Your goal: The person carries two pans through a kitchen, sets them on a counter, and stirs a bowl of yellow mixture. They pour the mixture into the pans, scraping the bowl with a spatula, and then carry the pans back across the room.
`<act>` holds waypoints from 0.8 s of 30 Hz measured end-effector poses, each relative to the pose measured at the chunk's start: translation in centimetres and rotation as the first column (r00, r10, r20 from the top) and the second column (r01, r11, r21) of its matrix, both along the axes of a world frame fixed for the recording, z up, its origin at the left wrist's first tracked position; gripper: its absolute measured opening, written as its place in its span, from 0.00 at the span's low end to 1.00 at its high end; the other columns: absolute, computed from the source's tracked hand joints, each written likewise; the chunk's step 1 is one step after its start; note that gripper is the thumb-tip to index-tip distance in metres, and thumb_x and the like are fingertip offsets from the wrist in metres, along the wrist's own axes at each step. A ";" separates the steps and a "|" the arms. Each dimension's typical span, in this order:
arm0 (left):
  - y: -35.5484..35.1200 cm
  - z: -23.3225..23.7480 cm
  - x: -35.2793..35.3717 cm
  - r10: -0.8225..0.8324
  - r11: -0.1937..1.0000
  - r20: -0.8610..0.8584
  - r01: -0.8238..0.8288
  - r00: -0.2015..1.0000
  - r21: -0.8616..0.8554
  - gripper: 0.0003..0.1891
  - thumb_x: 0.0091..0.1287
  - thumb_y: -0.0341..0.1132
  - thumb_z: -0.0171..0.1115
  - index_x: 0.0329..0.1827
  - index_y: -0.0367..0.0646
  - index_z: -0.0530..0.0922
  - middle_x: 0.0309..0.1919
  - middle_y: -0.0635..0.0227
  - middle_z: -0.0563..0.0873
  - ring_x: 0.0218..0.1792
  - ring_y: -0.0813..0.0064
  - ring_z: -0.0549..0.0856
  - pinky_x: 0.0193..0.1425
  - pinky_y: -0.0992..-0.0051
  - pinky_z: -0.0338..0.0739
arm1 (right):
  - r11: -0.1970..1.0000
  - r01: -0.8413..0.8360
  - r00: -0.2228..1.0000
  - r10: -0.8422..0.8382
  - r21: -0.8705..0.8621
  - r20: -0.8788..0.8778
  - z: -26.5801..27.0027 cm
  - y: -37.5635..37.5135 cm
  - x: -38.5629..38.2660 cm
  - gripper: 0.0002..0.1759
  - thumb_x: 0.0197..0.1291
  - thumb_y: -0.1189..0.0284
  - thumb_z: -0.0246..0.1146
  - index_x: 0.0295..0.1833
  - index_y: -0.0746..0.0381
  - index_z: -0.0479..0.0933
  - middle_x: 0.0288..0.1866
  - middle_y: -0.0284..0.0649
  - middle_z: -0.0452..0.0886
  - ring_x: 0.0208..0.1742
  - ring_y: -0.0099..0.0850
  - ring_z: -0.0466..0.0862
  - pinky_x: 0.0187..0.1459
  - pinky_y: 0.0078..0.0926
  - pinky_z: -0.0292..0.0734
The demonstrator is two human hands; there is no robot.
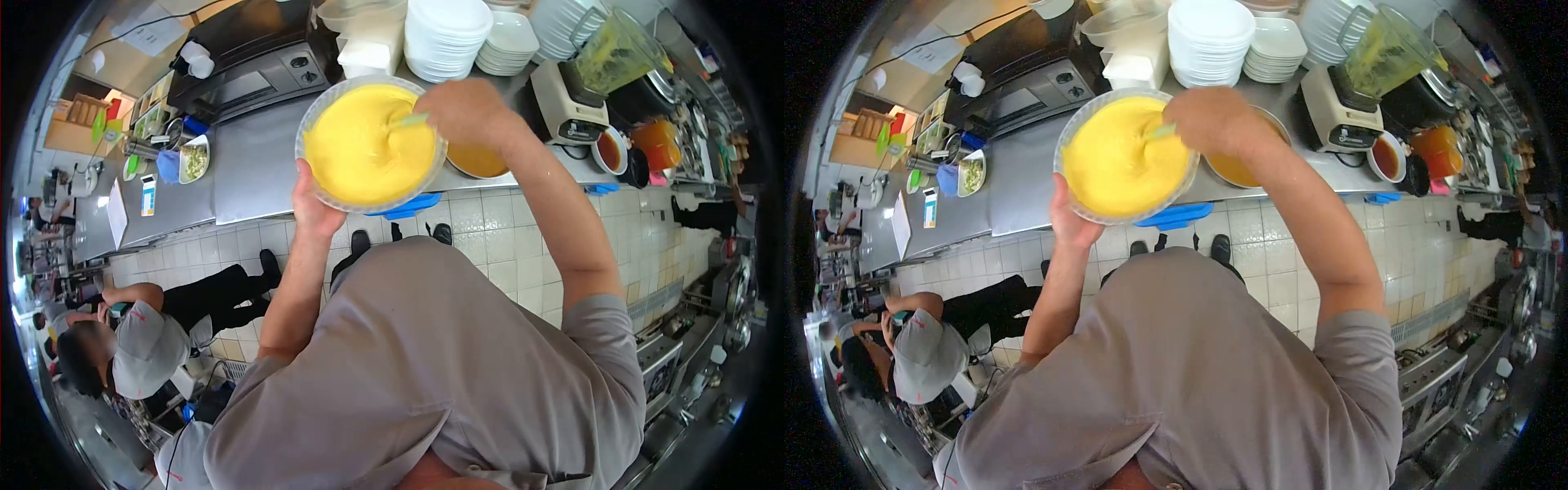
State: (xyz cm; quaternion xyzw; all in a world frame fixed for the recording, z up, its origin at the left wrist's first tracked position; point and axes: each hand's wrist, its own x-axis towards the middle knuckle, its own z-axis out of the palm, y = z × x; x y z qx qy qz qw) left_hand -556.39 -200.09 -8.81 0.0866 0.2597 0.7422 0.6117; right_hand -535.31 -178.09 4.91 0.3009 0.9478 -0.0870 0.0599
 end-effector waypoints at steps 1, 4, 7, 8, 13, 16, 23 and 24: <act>0.3 0.0 0.3 0.002 1.000 0.035 -0.001 0.999 -0.006 0.42 0.84 0.67 0.47 0.88 0.42 0.61 0.83 0.54 0.71 0.83 0.49 0.71 0.86 0.45 0.66 | 0.983 -0.177 0.984 0.176 -0.049 -0.021 -0.3 0.1 0.2 0.14 0.65 0.64 0.65 0.50 0.50 0.93 0.54 0.37 0.93 0.60 0.42 0.89 0.60 0.44 0.84; -0.1 0.1 0.9 0.006 0.999 0.025 -0.006 1.000 0.032 0.43 0.84 0.67 0.47 0.88 0.42 0.61 0.83 0.53 0.71 0.82 0.50 0.71 0.85 0.45 0.67 | 0.988 -0.008 0.996 0.021 -0.156 0.082 2.2 3.0 0.9 0.16 0.64 0.67 0.67 0.56 0.50 0.92 0.56 0.38 0.92 0.62 0.42 0.88 0.63 0.43 0.83; -0.1 -0.6 1.0 -0.010 1.000 -0.003 0.010 1.000 -0.011 0.43 0.84 0.67 0.49 0.87 0.41 0.63 0.83 0.54 0.72 0.82 0.49 0.72 0.86 0.46 0.66 | 0.999 -0.038 0.999 0.038 -0.002 -0.015 0.8 4.6 -1.8 0.18 0.65 0.70 0.66 0.59 0.49 0.91 0.64 0.40 0.89 0.69 0.43 0.84 0.67 0.45 0.79; -0.1 -0.9 1.0 -0.014 1.000 -0.006 0.014 1.000 -0.011 0.43 0.84 0.67 0.49 0.87 0.41 0.63 0.83 0.54 0.72 0.82 0.49 0.72 0.86 0.46 0.66 | 0.976 -0.126 0.973 0.157 0.180 -0.169 -0.1 4.5 -2.5 0.17 0.67 0.70 0.65 0.59 0.50 0.91 0.66 0.41 0.88 0.70 0.42 0.83 0.67 0.47 0.79; -0.1 -0.7 1.4 0.006 1.000 0.016 -0.006 1.000 0.010 0.43 0.84 0.67 0.46 0.87 0.41 0.63 0.82 0.53 0.73 0.81 0.50 0.73 0.84 0.46 0.68 | 0.957 0.257 0.641 -0.063 0.136 -0.765 -5.4 8.7 1.0 0.18 0.72 0.63 0.70 0.65 0.52 0.87 0.71 0.47 0.84 0.70 0.50 0.82 0.71 0.44 0.78; -0.7 -1.4 0.6 -0.023 0.999 0.032 0.022 0.999 0.043 0.43 0.84 0.68 0.46 0.87 0.40 0.64 0.82 0.53 0.73 0.81 0.50 0.73 0.84 0.47 0.68 | 0.753 0.587 0.484 -0.620 -0.297 -0.617 -13.7 12.0 10.7 0.20 0.75 0.59 0.64 0.62 0.58 0.88 0.51 0.51 0.93 0.52 0.54 0.91 0.60 0.45 0.86; -2.1 -1.8 -1.5 0.029 1.000 0.001 -0.029 1.000 0.006 0.45 0.82 0.69 0.50 0.87 0.40 0.64 0.82 0.54 0.73 0.81 0.50 0.73 0.85 0.47 0.66 | 0.446 0.760 0.304 -0.886 -0.472 -0.349 -28.8 4.1 18.9 0.37 0.67 0.63 0.69 0.78 0.68 0.72 0.47 0.58 0.92 0.53 0.51 0.92 0.60 0.47 0.84; -2.3 -1.6 -1.7 0.006 1.000 -0.003 -0.006 1.000 -0.004 0.45 0.82 0.69 0.50 0.87 0.40 0.64 0.82 0.54 0.73 0.81 0.50 0.73 0.85 0.47 0.66 | 0.425 0.768 0.282 -0.896 -0.480 -0.341 -29.0 3.2 18.7 0.37 0.67 0.63 0.69 0.78 0.68 0.72 0.47 0.58 0.92 0.53 0.51 0.92 0.60 0.47 0.84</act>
